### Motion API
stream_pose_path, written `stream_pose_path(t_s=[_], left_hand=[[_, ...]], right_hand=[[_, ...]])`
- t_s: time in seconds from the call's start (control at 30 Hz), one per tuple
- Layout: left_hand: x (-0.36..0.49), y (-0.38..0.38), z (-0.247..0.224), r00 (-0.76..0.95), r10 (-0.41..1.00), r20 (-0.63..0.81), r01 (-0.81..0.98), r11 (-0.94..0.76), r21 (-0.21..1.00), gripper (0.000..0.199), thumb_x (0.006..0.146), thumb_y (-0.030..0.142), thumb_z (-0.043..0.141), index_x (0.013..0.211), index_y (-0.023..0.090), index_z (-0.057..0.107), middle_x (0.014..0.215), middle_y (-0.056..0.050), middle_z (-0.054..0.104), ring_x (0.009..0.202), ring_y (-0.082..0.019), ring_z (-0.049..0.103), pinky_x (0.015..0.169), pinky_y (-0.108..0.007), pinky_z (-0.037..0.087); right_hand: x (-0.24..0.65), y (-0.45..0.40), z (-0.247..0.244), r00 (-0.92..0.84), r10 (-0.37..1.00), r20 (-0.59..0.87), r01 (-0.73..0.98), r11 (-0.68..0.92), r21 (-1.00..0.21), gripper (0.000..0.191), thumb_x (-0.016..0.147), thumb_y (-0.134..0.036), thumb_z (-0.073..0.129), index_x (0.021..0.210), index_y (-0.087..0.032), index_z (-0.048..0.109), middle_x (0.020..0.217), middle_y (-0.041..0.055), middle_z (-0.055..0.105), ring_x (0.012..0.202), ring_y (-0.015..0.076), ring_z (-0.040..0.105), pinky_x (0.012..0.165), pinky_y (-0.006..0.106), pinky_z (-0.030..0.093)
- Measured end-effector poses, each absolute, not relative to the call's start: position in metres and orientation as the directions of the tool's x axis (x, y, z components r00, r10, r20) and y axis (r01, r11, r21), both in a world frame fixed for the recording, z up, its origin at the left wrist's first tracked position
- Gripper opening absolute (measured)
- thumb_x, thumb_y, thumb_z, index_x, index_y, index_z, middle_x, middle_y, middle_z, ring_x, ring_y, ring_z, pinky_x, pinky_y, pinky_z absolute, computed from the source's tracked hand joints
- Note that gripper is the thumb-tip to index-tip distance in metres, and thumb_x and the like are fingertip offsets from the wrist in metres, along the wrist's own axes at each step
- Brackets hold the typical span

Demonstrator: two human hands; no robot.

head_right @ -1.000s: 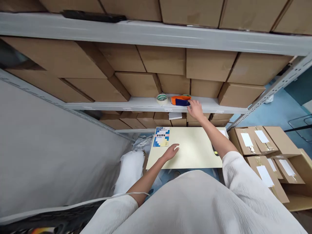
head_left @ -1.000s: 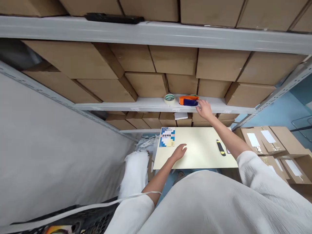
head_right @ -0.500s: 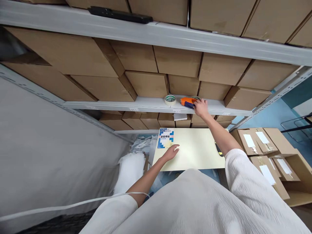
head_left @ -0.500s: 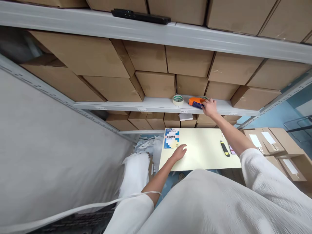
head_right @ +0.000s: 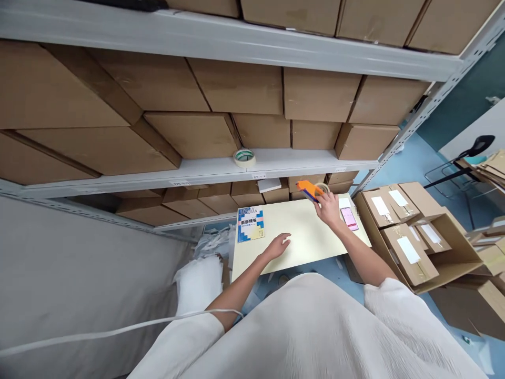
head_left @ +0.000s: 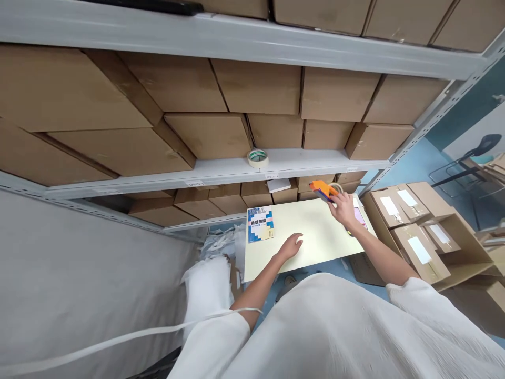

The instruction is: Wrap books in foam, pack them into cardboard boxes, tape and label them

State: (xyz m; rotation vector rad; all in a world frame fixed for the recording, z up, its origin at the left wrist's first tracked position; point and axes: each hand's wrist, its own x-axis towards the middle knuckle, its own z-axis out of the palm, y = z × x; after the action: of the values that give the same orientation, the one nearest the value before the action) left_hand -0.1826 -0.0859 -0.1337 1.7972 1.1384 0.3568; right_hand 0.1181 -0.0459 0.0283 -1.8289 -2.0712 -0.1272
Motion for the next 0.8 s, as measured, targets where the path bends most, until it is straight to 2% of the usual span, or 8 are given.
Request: stream_pose_path(t_s=[0.23,0.33,0.6,0.8], left_hand=[[-0.155,-0.115,-0.142,0.527,0.791,-0.311,0.600,-0.087,0.796,0.043,0.105,0.034,0.055,0.143,0.020,0.069,0.154,-0.015,0.068,0.138,-0.029,0.068,0.123,-0.046,0.051],[-0.151,-0.131,-0.149,0.517,0.777,-0.360,0.625,-0.055,0.778,0.045,0.106,0.035,0.054,0.145,0.019,0.068,0.156,-0.015,0.066,0.139,-0.029,0.067,0.122,-0.046,0.051],[-0.146,-0.167,-0.157,0.467,0.743,-0.479,0.682,0.041,0.730,0.048,0.106,0.040,0.052,0.147,0.020,0.066,0.157,-0.015,0.066,0.141,-0.031,0.065,0.122,-0.048,0.052],[-0.136,-0.175,-0.156,0.455,0.756,-0.472,0.677,0.050,0.734,0.049,0.105,0.046,0.055,0.146,0.023,0.068,0.156,-0.014,0.067,0.141,-0.032,0.066,0.121,-0.048,0.053]], right_hand=[[0.138,-0.119,-0.083,0.114,0.991,-0.071,0.977,-0.124,-0.175,0.031,0.103,-0.035,0.058,0.114,-0.017,0.081,0.113,0.0172,0.074,0.108,0.0333,0.061,0.089,0.042,0.040],[0.143,-0.140,-0.117,0.174,0.969,-0.173,0.964,-0.203,-0.170,0.030,0.103,-0.034,0.060,0.117,-0.017,0.080,0.114,0.0172,0.074,0.109,0.0318,0.063,0.089,0.039,0.041],[0.163,-0.150,-0.161,0.206,0.947,-0.248,0.951,-0.253,-0.179,0.033,0.104,-0.032,0.058,0.121,-0.014,0.080,0.113,0.0206,0.075,0.109,0.0326,0.066,0.091,0.041,0.045],[0.169,-0.140,-0.170,0.187,0.948,-0.259,0.947,-0.244,-0.211,0.035,0.102,-0.028,0.057,0.128,-0.017,0.078,0.110,0.0192,0.075,0.107,0.0320,0.066,0.091,0.042,0.046]])
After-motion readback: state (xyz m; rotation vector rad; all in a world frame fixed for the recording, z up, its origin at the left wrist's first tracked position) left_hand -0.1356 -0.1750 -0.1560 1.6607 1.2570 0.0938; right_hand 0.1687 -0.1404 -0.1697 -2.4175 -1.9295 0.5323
